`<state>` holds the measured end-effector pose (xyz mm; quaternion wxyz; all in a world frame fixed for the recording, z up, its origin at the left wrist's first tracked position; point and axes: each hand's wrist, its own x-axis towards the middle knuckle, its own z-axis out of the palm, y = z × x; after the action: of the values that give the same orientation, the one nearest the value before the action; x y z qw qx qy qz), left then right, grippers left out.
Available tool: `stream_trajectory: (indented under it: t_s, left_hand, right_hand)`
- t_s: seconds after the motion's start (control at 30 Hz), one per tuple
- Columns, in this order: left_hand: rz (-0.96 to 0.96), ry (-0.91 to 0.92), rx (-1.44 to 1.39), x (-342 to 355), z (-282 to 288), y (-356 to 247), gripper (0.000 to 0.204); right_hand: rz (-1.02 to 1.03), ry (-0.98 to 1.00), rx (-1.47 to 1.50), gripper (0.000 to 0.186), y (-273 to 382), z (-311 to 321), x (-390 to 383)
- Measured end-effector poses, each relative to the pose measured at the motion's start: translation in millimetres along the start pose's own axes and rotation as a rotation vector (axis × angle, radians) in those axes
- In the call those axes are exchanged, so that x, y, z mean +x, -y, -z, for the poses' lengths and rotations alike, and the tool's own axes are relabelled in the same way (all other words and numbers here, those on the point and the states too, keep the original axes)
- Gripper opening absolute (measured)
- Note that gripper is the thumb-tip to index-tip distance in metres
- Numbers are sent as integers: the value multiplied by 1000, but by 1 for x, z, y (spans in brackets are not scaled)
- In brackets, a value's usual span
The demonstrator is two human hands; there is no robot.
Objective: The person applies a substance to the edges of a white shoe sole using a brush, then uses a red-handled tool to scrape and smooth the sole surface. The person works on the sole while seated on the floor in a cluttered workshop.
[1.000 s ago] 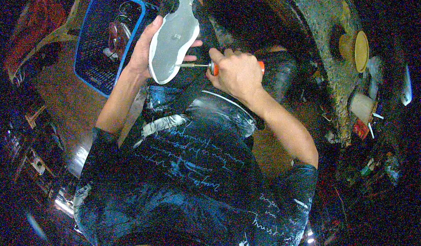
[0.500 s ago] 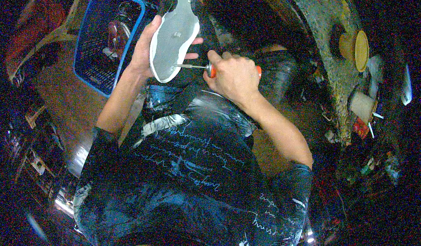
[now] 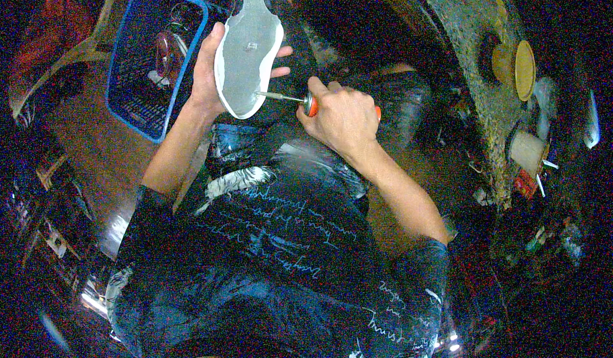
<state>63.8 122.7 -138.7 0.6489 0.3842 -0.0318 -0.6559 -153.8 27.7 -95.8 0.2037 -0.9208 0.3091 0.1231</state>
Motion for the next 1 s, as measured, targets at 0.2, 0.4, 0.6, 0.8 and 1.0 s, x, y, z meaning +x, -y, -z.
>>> stream_trajectory:
  t_s: [0.2,0.4,0.6,0.8,1.0]
  left_hand:
    - [-63,65,79,10,-2,-2,86]
    - [-133,99,54,15,-3,2,87]
    - [-225,105,4,20,-3,9,90]
    - [-260,154,-54,26,1,8,85]
    - [-243,170,-106,24,0,14,85]
  right_hand:
    - [-84,-90,-46,39,-10,4,8]
    - [-79,-59,-37,41,-7,3,6]
    - [-141,-26,14,40,-4,-4,4]
    - [-151,0,52,40,0,-6,-2]
    - [-175,-88,49,39,-6,-5,4]
